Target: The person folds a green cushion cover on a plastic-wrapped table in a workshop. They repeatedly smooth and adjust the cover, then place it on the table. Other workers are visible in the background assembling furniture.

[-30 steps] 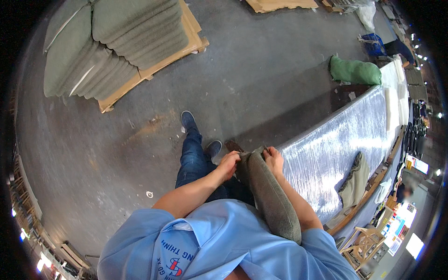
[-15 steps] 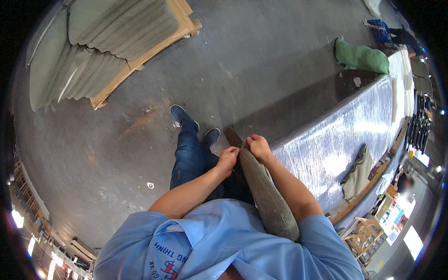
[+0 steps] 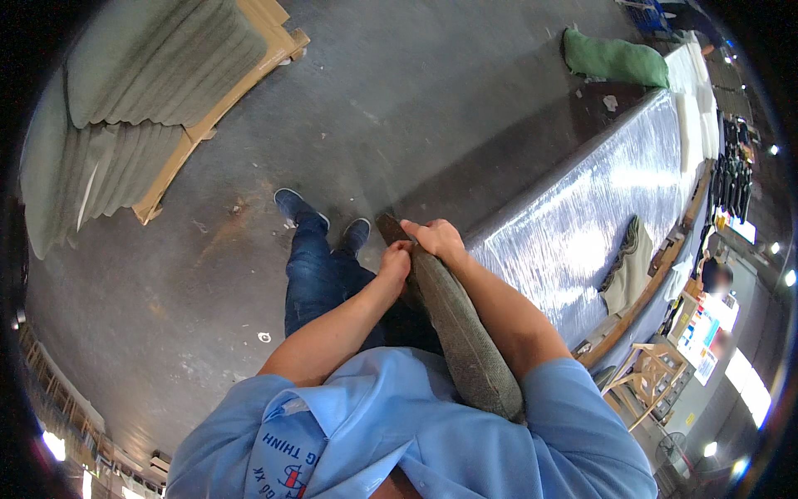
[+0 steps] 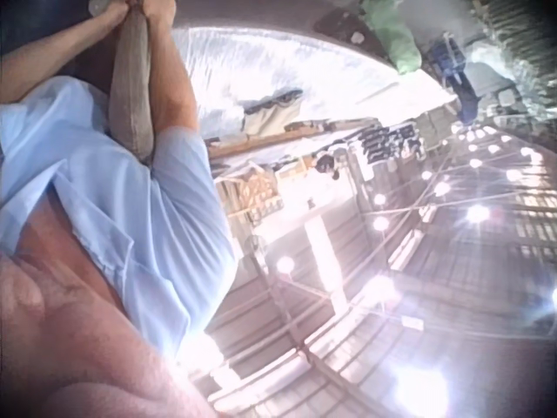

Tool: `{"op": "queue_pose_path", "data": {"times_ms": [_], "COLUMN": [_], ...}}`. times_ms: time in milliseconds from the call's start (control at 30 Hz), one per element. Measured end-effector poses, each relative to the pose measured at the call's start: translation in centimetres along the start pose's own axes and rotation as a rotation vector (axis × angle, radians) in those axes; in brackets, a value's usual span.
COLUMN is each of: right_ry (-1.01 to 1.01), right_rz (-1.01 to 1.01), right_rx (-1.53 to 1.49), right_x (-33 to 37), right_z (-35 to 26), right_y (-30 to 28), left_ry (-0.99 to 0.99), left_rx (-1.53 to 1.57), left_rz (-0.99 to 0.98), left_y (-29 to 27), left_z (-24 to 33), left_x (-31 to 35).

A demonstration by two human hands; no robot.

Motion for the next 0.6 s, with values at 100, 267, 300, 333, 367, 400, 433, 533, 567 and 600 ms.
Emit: {"op": "queue_pose_path", "data": {"times_ms": [100, 267, 300, 333, 367, 400, 433, 533, 567, 600], "right_ry": [-0.044, -0.014, 0.027, -0.029, -0.020, 0.001, 0.004, -0.063, -0.068, -0.042], "right_rz": [-0.067, 0.050, 0.042, 0.150, 0.158, 0.152, 0.149, 0.142, 0.166, 0.160], "right_rx": [0.161, 0.207, 0.171, 0.206, 0.192, 0.146, 0.127, 0.139, 0.122, 0.130], "right_x": [-1.0, -4.0, -4.3, -4.2, -4.6, -4.6, -4.3, -3.8, -3.8, -3.6], "right_z": [-1.5, 0.5, 1.3, 0.9, 1.4, 2.2, 1.7, -0.5, 0.2, 0.4], "right_y": [0.6, 0.9, 1.3, 0.8, 0.8, 0.9, 0.7, 0.2, -0.1, -0.2], "left_ry": [-0.049, -0.182, -0.191, -0.192, -0.194, -0.183, -0.157, -0.073, -0.066, -0.054], "left_rx": [0.143, 0.269, 0.206, 0.169, 0.130, 0.010, 0.038, -0.004, -0.151, -0.299], "left_rz": [0.104, 0.166, 0.198, 0.215, 0.231, 0.226, 0.239, 0.297, 0.286, 0.282], "left_y": [-0.3, -0.1, -0.4, -0.1, -0.1, -0.4, -0.7, -1.3, -1.1, -1.1], "left_z": [-1.3, -3.9, -4.1, -3.7, -3.3, -2.7, -3.3, -3.6, -2.6, -2.1], "left_x": [-1.1, -2.4, -2.8, -2.7, -2.7, -2.4, -3.4, -5.0, -4.6, -4.7]}}
Point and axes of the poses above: each hand's wrist, its own x-axis away from the middle knuckle, its own y-axis out of the palm, z = x × y, the point moved 10 cm from there along -x, towards the middle knuckle, and after that the axes turned 7 degrees about -z, right-handed, at the moved point
